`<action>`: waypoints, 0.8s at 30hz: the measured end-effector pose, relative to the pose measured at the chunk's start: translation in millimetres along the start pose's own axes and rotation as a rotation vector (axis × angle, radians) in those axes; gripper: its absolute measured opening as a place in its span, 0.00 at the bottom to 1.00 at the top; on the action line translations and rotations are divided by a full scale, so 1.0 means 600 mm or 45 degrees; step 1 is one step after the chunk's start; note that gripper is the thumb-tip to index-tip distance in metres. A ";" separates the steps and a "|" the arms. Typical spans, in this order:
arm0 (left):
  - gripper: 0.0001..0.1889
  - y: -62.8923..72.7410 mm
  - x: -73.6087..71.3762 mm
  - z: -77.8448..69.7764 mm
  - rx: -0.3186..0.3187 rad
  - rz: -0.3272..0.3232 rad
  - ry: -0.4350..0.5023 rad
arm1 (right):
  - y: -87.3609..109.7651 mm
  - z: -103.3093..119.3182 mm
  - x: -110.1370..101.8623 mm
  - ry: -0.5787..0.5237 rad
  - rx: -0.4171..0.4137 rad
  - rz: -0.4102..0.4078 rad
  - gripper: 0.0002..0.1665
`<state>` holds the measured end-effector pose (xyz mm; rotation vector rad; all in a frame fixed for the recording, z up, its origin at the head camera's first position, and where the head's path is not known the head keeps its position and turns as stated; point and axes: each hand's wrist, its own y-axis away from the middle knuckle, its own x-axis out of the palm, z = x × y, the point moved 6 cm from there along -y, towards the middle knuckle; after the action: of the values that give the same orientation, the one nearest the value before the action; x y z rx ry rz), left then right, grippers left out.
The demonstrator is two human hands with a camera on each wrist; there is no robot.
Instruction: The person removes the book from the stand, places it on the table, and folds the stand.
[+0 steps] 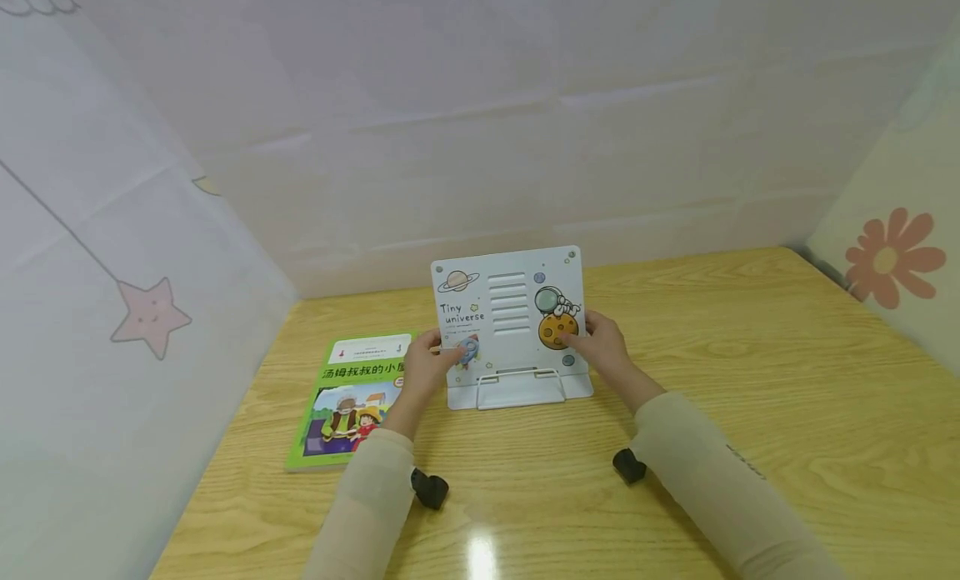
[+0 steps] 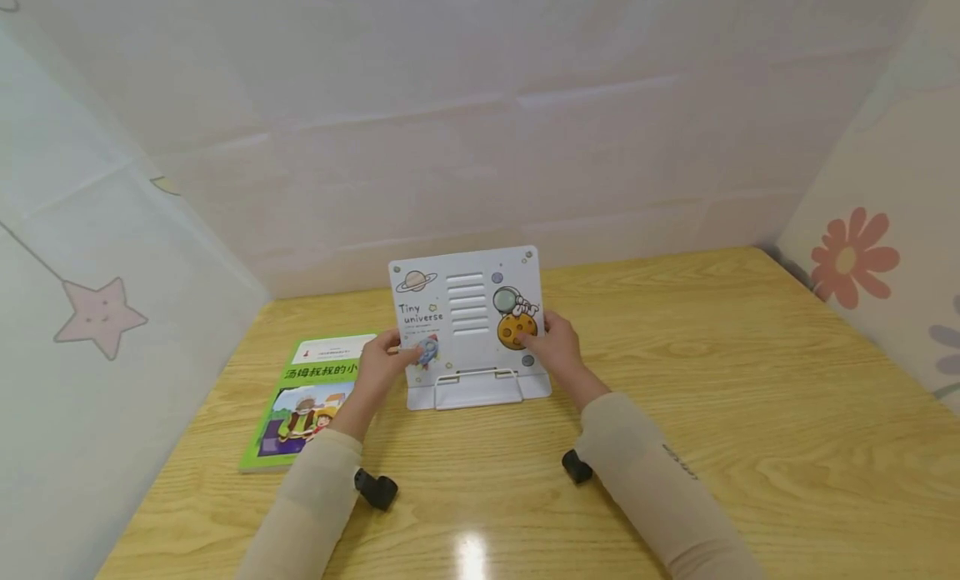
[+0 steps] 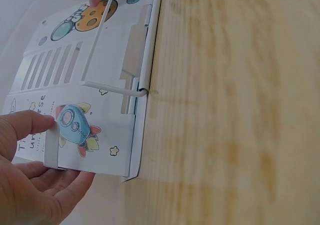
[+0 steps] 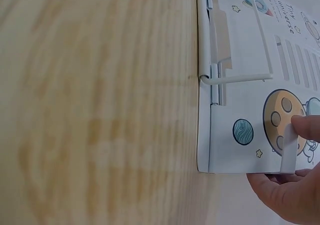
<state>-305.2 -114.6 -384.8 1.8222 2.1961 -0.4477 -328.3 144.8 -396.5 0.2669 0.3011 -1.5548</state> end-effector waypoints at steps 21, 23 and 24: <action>0.20 0.004 -0.001 -0.004 0.004 0.003 -0.048 | 0.004 0.007 -0.006 0.103 -0.012 -0.016 0.28; 0.20 0.004 -0.002 -0.004 0.010 0.003 -0.054 | 0.003 0.008 -0.008 0.111 -0.028 -0.027 0.28; 0.20 0.004 -0.002 -0.004 0.009 0.003 -0.056 | 0.003 0.008 -0.009 0.117 -0.033 -0.032 0.28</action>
<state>-302.5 -114.6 -382.5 1.8007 2.1659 -0.4912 -326.5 148.1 -389.9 0.3158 0.3976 -1.5649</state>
